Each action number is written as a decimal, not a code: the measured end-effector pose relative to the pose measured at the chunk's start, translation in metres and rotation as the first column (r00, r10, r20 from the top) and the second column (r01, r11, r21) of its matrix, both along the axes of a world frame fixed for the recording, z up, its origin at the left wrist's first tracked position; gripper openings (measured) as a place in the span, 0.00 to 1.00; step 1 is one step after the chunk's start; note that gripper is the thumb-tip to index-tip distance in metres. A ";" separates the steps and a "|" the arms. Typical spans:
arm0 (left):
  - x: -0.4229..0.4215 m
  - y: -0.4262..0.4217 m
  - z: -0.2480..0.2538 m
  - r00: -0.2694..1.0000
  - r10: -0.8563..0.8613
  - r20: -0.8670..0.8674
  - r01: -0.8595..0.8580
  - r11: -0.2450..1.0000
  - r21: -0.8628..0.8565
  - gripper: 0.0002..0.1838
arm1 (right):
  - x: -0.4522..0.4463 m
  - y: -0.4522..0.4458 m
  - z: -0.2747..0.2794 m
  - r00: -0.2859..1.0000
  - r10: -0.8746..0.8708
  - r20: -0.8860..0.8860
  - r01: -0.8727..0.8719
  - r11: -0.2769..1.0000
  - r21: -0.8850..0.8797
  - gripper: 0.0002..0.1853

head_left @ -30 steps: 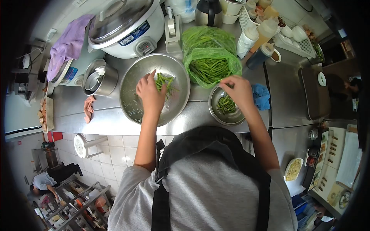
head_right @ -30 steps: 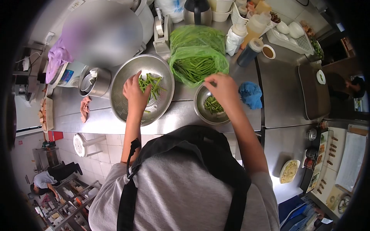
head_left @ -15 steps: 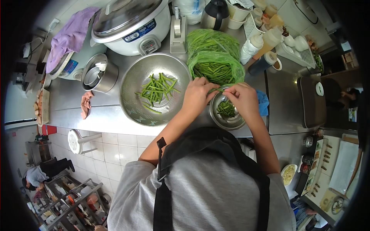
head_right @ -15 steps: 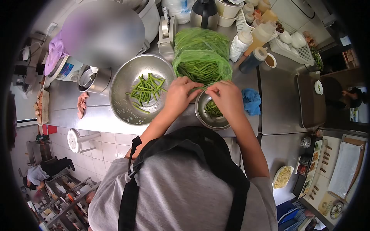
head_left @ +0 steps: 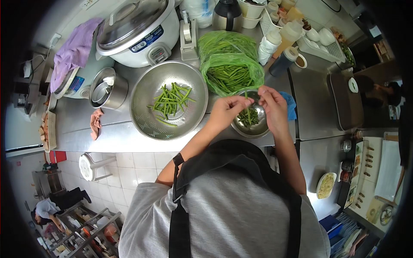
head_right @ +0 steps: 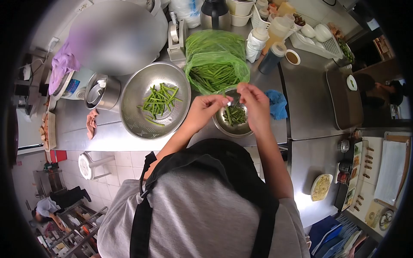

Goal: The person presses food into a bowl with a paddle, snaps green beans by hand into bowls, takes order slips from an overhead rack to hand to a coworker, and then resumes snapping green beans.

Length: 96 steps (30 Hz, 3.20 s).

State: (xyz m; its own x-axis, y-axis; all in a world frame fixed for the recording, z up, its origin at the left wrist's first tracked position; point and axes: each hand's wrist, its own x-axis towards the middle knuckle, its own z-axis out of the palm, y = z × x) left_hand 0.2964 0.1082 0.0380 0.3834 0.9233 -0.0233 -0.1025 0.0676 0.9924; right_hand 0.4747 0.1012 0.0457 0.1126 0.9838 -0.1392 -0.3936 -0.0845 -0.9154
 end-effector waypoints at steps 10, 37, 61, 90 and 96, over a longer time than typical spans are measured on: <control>-0.005 0.008 -0.007 0.997 0.074 0.013 -0.072 0.992 -0.105 0.13 | -0.016 -0.029 0.006 0.848 0.529 0.014 -0.503 0.815 -0.287 0.19; -0.130 0.014 -0.021 0.241 0.551 -0.799 -0.198 0.834 0.515 0.31 | -0.034 0.081 -0.018 0.292 -0.074 0.954 -0.472 0.856 0.211 0.12; -0.011 0.106 0.091 0.756 0.305 -0.579 0.441 0.417 0.795 0.10 | -0.004 0.041 0.030 0.894 -0.046 0.445 -0.035 0.985 0.171 0.08; -0.005 0.017 0.002 0.987 0.147 0.059 -0.124 0.949 -0.289 0.12 | -0.019 -0.017 -0.024 0.952 0.305 -0.020 -0.305 0.948 -0.089 0.14; -0.001 0.014 0.004 0.977 0.157 0.148 -0.109 0.952 -0.287 0.14 | -0.018 -0.017 -0.014 0.885 0.454 -0.099 -0.465 0.866 -0.186 0.15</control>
